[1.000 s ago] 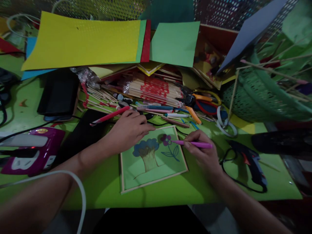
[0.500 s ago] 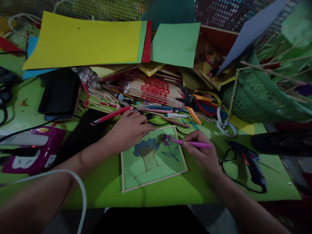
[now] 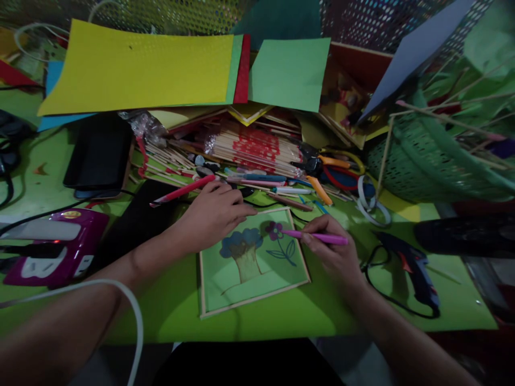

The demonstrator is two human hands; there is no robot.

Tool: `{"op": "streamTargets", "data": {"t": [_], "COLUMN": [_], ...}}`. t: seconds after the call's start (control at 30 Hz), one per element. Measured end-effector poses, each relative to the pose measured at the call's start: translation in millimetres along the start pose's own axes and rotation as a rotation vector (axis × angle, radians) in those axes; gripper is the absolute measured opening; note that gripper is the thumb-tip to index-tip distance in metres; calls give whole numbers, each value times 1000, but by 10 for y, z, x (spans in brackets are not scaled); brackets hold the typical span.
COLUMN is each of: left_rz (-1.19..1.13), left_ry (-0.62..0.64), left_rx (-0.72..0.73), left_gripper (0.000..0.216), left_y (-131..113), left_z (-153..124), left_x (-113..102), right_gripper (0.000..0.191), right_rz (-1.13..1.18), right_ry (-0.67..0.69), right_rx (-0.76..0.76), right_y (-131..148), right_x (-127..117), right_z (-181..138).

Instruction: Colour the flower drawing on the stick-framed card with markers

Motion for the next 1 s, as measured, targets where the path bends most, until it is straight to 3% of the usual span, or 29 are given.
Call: {"op": "streamTargets", "data": {"t": [1.0], "left_rz": [-8], "left_ry": [-10], "left_rx": [-6], "left_gripper": [26], "left_y": [5], "left_z": [-2], "left_x": [0], "right_gripper": [7], "right_rz": [70], "right_ry": [37], "right_rx": [62], "right_y": [-113], "right_x": [-13], "right_z": [-48]}}
Point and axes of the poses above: each hand's wrist, its own z-axis towards the middle knuckle, its own x-axis out of the palm, y = z × x, the point moved 8 cm from there along z, towards the middle knuckle, and after that the axes turned 9 degrees about x, right-handed, at the moved point
